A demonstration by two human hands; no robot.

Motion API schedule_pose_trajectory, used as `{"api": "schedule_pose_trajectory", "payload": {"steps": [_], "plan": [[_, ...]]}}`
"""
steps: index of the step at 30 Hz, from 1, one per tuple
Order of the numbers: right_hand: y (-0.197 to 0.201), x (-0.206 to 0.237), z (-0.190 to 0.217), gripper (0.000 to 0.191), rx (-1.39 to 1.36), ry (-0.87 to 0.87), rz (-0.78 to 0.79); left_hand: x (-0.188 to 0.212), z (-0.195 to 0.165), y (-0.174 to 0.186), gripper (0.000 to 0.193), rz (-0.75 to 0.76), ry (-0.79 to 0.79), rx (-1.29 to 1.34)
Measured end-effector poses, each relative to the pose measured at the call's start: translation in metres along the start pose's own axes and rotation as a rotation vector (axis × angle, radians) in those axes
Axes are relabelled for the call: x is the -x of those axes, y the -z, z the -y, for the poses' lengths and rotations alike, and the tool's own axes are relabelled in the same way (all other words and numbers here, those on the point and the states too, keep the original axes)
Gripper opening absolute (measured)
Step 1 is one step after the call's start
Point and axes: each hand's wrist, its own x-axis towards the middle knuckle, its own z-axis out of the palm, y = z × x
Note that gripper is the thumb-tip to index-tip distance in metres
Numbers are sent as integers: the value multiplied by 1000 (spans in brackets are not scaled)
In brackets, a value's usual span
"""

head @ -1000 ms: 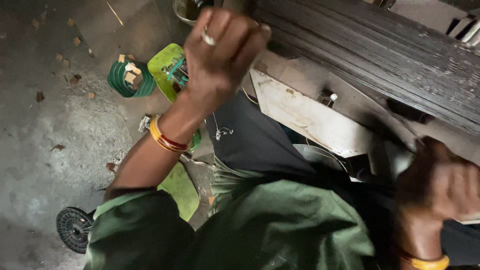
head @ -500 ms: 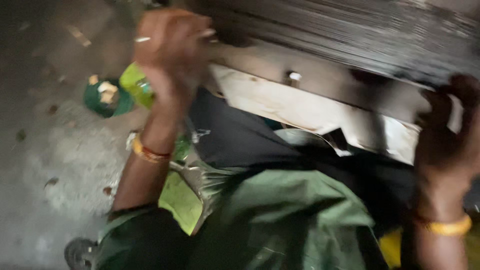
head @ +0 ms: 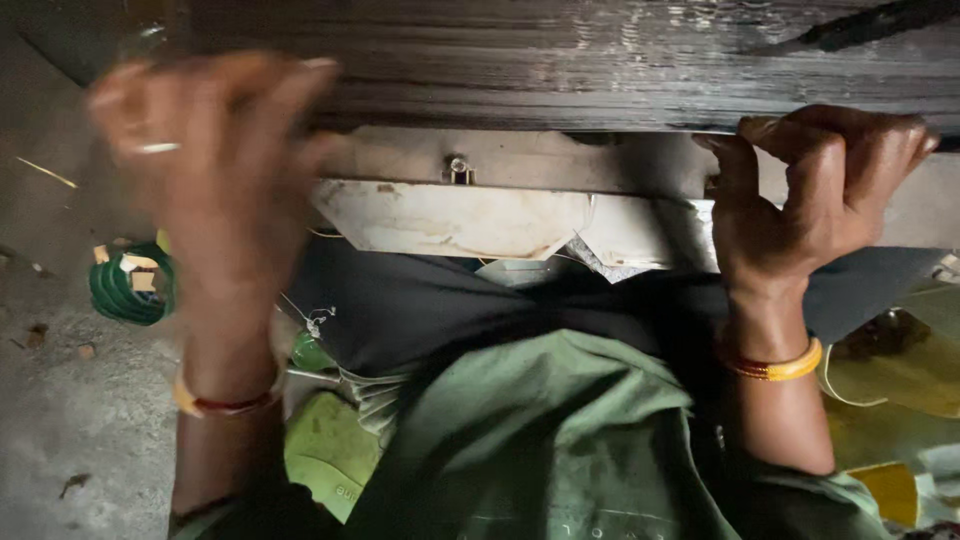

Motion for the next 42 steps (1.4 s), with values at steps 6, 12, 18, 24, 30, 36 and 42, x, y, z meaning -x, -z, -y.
{"api": "schedule_pose_trajectory", "payload": {"steps": [6, 12, 18, 24, 30, 36, 42], "plan": [[-1, 3, -2, 15, 34, -35, -8, -64, -92, -63, 6, -199, -332, 312], [-9, 12, -13, 20, 22, -33, -30, -66, -106, -81, 11, -250, -299, 486], [-7, 5, -14, 10, -18, -160, 48, -68, -111, -76, 8, -237, -235, 488], [21, -9, -46, 18, -532, -566, -68, -72, -112, -72, 12, -232, -181, 532], [39, -58, -58, 17, -541, -412, 206, -76, -114, -66, 17, -246, -239, 581], [99, 6, -23, 11, -756, -385, -103, -76, -114, -76, 13, -307, -292, 473], [48, 57, -38, 15, -1021, -518, -240, -78, -114, -70, 13, -209, -282, 509]]}}
